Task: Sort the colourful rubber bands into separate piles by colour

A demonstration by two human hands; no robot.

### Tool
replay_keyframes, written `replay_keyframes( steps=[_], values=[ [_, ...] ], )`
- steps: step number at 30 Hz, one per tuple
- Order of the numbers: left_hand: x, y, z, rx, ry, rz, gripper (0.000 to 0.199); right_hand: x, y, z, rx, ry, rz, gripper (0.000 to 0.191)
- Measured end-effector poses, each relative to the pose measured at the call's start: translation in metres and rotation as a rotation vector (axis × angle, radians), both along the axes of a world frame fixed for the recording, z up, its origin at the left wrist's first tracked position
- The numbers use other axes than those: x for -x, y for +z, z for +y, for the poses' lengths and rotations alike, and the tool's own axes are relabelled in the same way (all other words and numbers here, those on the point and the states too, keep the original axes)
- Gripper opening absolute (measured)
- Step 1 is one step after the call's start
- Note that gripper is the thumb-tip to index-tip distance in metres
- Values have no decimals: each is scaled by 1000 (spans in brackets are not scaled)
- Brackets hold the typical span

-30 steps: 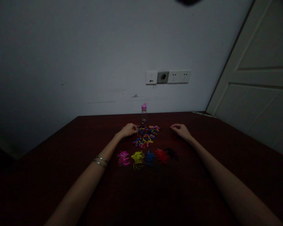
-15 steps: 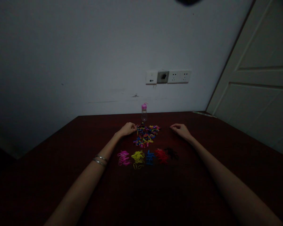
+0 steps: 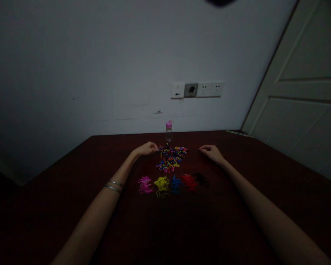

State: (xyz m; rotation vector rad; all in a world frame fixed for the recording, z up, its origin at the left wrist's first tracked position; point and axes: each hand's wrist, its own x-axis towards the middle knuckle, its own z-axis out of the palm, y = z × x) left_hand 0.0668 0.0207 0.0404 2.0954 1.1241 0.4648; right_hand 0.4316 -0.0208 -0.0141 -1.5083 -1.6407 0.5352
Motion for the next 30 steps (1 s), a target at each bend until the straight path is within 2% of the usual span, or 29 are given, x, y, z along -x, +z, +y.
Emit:
replay_keyframes(
  steps=[2,7,12,17,24,30],
  values=[
    [2,2,0,5,-9,40,18,-1,-1,1,3,6,-5,29],
    [5,4,3,-118,-22,219,16,-1,-2,1,3,-3,-19,31],
    [7,0,5,-101,-50,290,20,-1,0,0,-11,-7,-61,31],
    [7,-1,4,-72,-54,280,24,-1,1,0,-1,-3,-72,30],
    [7,3,1,-30,-74,121,27,1,3,-3,9,-5,-57,30],
    [7,5,1,13,-78,73,29,2,4,-4,-1,-16,-63,29]
  ],
)
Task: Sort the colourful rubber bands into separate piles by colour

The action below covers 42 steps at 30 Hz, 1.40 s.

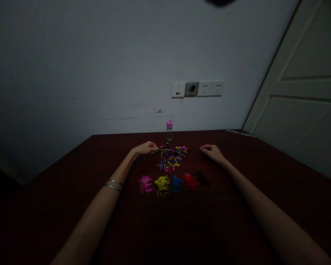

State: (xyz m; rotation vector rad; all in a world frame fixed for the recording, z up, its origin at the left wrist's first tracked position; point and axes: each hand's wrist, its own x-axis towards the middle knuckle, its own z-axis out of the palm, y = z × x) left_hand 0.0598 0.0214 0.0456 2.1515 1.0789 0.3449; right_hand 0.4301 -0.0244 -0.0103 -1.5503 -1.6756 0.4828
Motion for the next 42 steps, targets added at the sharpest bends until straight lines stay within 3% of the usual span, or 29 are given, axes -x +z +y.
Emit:
replay_keyframes(
  steps=[9,30,35,42],
  values=[
    [-2,1,1,-60,39,-14,24,-1,-2,3,7,11,-1,33],
    [-8,7,-12,50,99,-69,27,-2,-3,3,-9,16,1,30],
    [-10,6,-7,-76,189,-117,23,1,-1,3,12,26,47,30],
    [-19,13,-15,2,134,-191,24,16,10,4,-42,80,79,30]
  ],
)
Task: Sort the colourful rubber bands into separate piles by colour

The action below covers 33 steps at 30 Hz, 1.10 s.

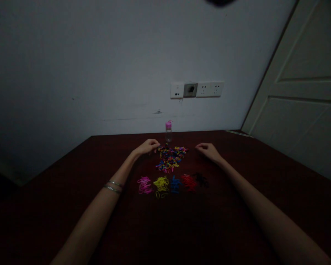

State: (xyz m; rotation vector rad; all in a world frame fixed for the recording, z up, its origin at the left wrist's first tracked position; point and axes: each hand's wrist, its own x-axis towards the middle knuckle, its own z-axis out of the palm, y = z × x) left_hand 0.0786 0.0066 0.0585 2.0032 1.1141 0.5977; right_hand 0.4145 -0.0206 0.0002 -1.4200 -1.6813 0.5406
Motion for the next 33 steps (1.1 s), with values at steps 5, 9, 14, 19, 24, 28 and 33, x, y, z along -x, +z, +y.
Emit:
replay_keyframes(
  steps=[5,9,14,19,24,28,33],
  values=[
    [-14,-3,-7,90,-72,-70,23,37,21,-10,-50,85,80,27],
    [-28,-9,-14,137,-140,-146,26,74,35,-24,10,257,166,28],
    [-43,-7,-27,146,-148,-231,30,103,37,-36,70,400,151,33],
    [-50,-4,-35,148,-153,-290,32,112,31,-38,69,395,125,30],
    [-51,-7,-33,161,-153,-336,31,111,30,-36,92,419,181,26],
    [-49,-9,-31,175,-154,-355,33,107,29,-36,97,422,168,26],
    [-49,-8,-31,178,-116,-378,32,103,26,-33,115,435,145,23]
  ],
)
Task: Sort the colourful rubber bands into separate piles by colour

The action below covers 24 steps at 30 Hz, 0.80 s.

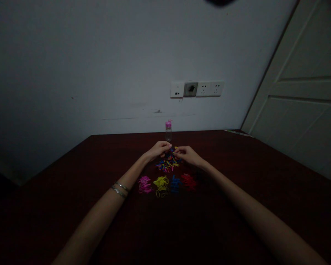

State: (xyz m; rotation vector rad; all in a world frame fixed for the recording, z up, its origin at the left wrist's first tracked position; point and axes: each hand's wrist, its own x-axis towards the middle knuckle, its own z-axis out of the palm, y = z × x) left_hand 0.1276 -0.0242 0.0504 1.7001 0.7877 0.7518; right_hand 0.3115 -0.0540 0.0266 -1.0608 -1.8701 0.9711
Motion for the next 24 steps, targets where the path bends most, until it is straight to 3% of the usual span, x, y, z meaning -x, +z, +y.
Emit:
replay_keyframes(
  steps=[6,10,17,24],
  values=[
    [1,1,3,-13,17,4,31,-6,-2,3,11,-20,-36,19],
    [5,7,0,-31,-55,86,30,-16,-4,6,1,-50,-81,17],
    [-1,23,-18,-4,-398,376,26,-36,-6,12,18,-126,-112,24],
    [-19,21,-35,19,-642,562,26,-52,-4,11,27,-197,-151,29]
  ],
)
